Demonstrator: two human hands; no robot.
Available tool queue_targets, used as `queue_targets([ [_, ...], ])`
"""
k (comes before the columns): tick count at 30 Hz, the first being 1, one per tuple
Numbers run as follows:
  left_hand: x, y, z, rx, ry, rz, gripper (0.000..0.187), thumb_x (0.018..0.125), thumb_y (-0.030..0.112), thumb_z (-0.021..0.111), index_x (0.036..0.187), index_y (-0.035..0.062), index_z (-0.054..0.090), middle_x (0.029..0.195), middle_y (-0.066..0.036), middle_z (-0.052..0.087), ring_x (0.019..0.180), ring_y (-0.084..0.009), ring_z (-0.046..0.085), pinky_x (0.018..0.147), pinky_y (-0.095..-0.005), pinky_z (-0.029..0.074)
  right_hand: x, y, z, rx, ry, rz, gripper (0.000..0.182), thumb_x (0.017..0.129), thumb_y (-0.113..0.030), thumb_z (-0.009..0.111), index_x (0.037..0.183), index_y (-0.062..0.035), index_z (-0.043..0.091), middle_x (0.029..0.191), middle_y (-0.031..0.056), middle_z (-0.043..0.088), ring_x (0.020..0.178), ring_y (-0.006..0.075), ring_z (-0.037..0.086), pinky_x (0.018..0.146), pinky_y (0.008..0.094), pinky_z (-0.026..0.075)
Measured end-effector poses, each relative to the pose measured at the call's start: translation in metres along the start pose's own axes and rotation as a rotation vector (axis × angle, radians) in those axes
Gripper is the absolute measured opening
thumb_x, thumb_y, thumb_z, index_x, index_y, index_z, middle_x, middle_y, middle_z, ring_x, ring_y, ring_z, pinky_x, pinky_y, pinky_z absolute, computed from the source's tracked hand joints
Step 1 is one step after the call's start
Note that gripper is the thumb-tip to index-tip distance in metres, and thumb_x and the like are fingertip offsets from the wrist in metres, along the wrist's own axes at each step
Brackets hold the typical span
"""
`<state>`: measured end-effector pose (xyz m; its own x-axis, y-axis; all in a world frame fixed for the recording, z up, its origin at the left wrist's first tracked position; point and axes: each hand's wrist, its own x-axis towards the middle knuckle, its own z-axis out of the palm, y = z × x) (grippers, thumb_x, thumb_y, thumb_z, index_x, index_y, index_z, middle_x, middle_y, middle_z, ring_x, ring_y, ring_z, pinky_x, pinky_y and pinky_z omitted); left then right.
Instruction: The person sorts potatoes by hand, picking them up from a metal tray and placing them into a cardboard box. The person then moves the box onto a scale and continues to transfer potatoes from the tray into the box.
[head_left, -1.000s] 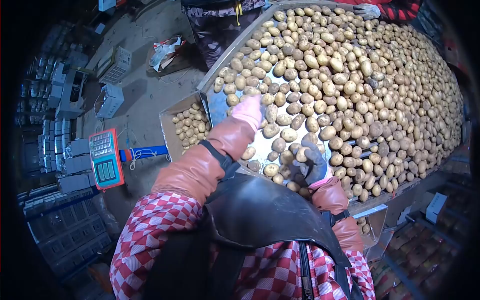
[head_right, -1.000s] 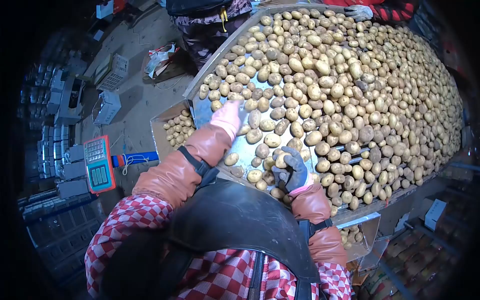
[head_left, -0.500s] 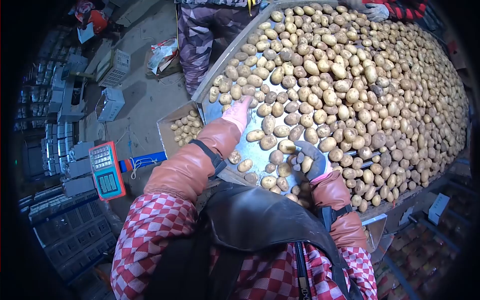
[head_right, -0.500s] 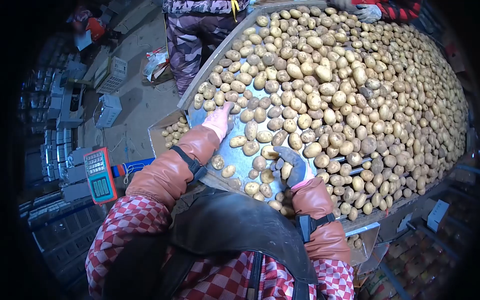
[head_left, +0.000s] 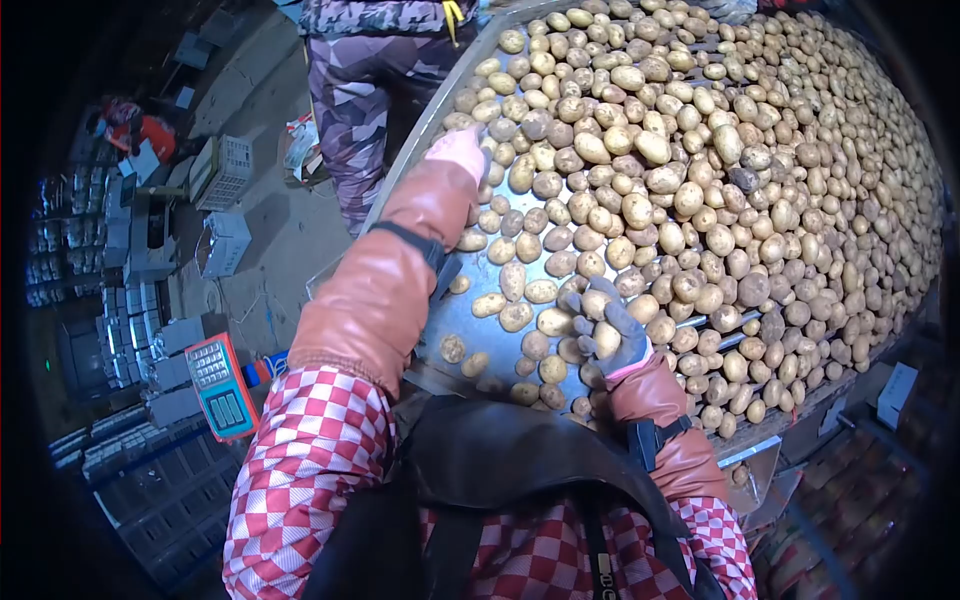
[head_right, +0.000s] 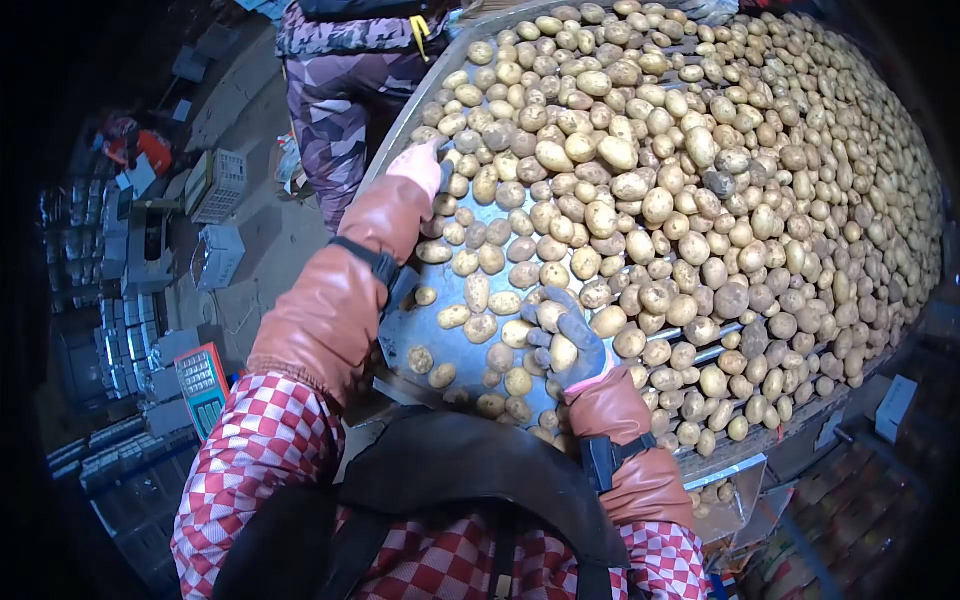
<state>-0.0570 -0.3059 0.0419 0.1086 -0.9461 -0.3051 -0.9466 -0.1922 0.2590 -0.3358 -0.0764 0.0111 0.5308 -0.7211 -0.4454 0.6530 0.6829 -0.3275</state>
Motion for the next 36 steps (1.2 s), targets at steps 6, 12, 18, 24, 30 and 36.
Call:
queue_targets([
  [6, 0.048, 0.013, 0.011, 0.284, -0.309, -0.088, 0.063, 0.070, 0.019, 0.074, 0.129, 0.0125, 0.054, 0.124, -0.015, 0.061, 0.116, -0.0312, 0.058, 0.097, -0.0423, 0.046, 0.000, -0.004, -0.013, 0.089, 0.039, -0.055, 0.077, 0.090, -0.061, 0.047, 0.149, -0.0151, 0.026, 0.123, 0.0152, 0.056, 0.099, 0.0241, 0.060, 0.069, 0.0302, 0.048],
  [12, 0.021, 0.012, 0.036, 0.175, -0.082, -0.030, 0.050, 0.074, 0.026, 0.074, 0.119, 0.0107, 0.061, 0.115, -0.017, 0.064, 0.109, -0.0317, 0.061, 0.093, -0.0414, 0.048, 0.013, -0.008, -0.007, 0.201, -0.015, -0.009, 0.080, 0.091, -0.069, 0.034, 0.146, -0.0108, 0.031, 0.131, 0.0184, 0.051, 0.111, 0.0286, 0.056, 0.078, 0.0342, 0.051],
  [18, -0.032, 0.037, -0.012, -0.228, -0.037, -0.069, 0.049, 0.073, 0.034, 0.078, 0.112, 0.0080, 0.064, 0.104, -0.020, 0.066, 0.098, -0.0313, 0.065, 0.086, -0.0401, 0.050, 0.015, -0.016, 0.012, 0.579, -0.173, -0.087, 0.081, 0.089, -0.072, 0.032, 0.145, -0.0127, 0.033, 0.149, 0.0196, 0.032, 0.134, 0.0410, 0.035, 0.099, 0.0565, 0.043],
  [24, -0.127, 0.099, -0.009, -0.187, -0.484, 0.485, 0.061, 0.087, 0.056, 0.055, 0.117, 0.0036, 0.060, 0.109, -0.026, 0.064, 0.104, -0.0398, 0.061, 0.090, -0.0452, 0.048, 0.031, -0.020, 0.032, 0.559, -0.064, -0.220, 0.092, 0.085, -0.078, 0.023, 0.150, -0.0138, 0.023, 0.153, 0.0172, 0.025, 0.138, 0.0433, 0.025, 0.107, 0.0690, 0.022],
  [30, -0.014, 0.092, 0.030, 0.052, -0.074, 0.123, 0.048, 0.090, 0.042, 0.054, 0.122, 0.0061, 0.056, 0.109, -0.026, 0.064, 0.106, -0.0398, 0.060, 0.091, -0.0452, 0.047, 0.024, -0.022, 0.002, 0.469, -0.222, -0.235, 0.074, 0.087, -0.070, 0.036, 0.144, -0.0228, 0.033, 0.152, 0.0038, 0.031, 0.139, 0.0300, 0.028, 0.108, 0.0683, 0.012],
  [36, 0.037, 0.068, 0.043, 0.089, -0.242, 0.161, 0.062, 0.074, 0.032, 0.076, 0.125, 0.0029, 0.054, 0.111, -0.023, 0.065, 0.104, -0.0364, 0.062, 0.089, -0.0414, 0.048, 0.020, -0.019, -0.009, 1.051, -0.209, -0.155, 0.080, 0.093, -0.067, 0.021, 0.148, -0.0096, 0.023, 0.153, 0.0160, 0.023, 0.139, 0.0365, 0.025, 0.106, 0.0672, 0.027],
])
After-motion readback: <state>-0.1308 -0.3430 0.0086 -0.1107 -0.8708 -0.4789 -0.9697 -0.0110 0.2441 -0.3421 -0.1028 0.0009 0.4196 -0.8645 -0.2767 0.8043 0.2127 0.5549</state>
